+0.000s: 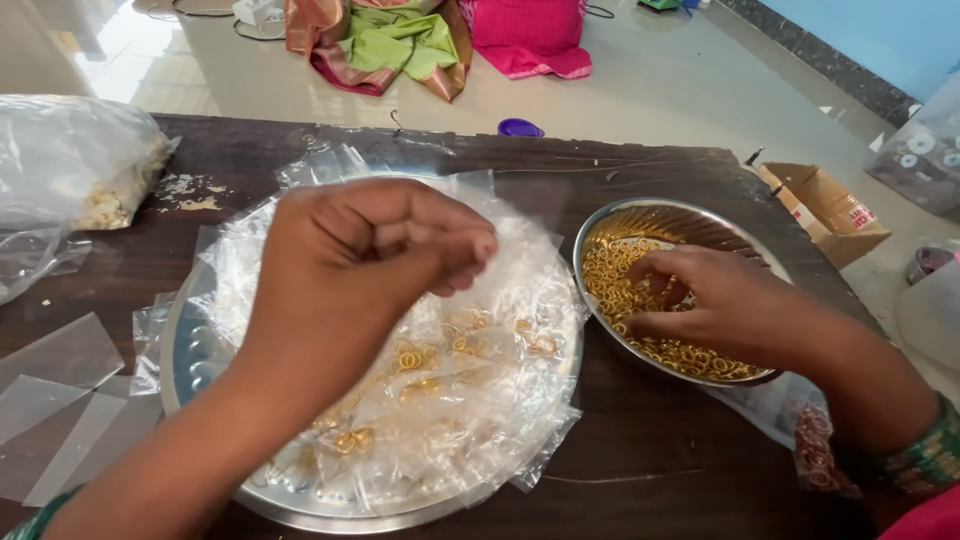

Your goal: The person picks small gold-colored rings from a metal bowl and places them into small clear plastic bags laid out on a tray. The person repeats this process, filling multiple bags with the rings.

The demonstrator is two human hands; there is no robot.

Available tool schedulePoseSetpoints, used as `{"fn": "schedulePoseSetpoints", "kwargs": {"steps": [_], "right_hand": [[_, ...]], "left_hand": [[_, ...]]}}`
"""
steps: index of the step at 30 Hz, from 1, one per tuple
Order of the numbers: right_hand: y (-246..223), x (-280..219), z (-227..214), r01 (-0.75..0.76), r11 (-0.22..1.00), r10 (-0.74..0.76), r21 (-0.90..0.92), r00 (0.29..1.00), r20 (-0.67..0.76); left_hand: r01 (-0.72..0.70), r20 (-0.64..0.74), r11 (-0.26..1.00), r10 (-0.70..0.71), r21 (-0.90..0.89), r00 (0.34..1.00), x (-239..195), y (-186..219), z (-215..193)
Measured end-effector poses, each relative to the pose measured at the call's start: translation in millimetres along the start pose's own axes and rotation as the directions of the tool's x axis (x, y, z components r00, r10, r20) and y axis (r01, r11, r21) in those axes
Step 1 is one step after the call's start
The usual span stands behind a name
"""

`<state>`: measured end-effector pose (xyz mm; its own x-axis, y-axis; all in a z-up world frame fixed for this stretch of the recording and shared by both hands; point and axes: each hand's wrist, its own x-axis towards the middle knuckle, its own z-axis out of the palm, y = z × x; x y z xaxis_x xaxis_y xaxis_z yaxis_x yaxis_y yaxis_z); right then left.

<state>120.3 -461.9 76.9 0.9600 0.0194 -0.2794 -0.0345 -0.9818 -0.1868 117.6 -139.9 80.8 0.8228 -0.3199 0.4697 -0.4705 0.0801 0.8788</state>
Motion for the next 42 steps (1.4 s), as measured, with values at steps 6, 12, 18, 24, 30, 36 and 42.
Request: {"fn": "schedulePoseSetpoints", "kwargs": {"steps": [6, 12, 18, 24, 30, 36, 42], "right_hand": [[13, 4, 2, 0.073, 0.976, -0.061, 0.204, 0.996, -0.065], [34, 8, -4, 0.029, 0.524, 0.127, 0.851, 0.985, -0.112], [57, 27, 4, 0.024, 0.152, 0.069, 0.988, 0.997, -0.035], [46, 19, 7, 0.075, 0.228, 0.009, 0.971, 0.997, -0.079], [26, 12, 3, 0.028, 0.269, 0.041, 0.963, 0.998, -0.04], [20, 10, 2, 0.012, 0.28, 0.048, 0.96, 0.998, -0.027], [39, 17, 9, -0.014, 0.359, 0.064, 0.933, 0.998, -0.01]], "left_hand": [[0.046, -0.054, 0.999, -0.046, 0.003, 0.998, -6, -25, 14], [-0.081, -0.046, 0.958, 0.097, 0.277, 0.994, -28, -10, 36], [0.01, -0.065, 0.97, 0.006, 0.243, 0.998, -32, -18, 43], [-0.055, -0.065, 0.959, 0.076, 0.277, 0.995, -31, -23, 40], [0.009, -0.086, 0.959, 0.017, 0.283, 0.996, -28, -22, 41], [0.01, -0.087, 0.956, 0.016, 0.292, 0.996, -28, -21, 41], [0.029, -0.085, 0.95, -0.002, 0.311, 0.996, -27, -21, 41]]}}
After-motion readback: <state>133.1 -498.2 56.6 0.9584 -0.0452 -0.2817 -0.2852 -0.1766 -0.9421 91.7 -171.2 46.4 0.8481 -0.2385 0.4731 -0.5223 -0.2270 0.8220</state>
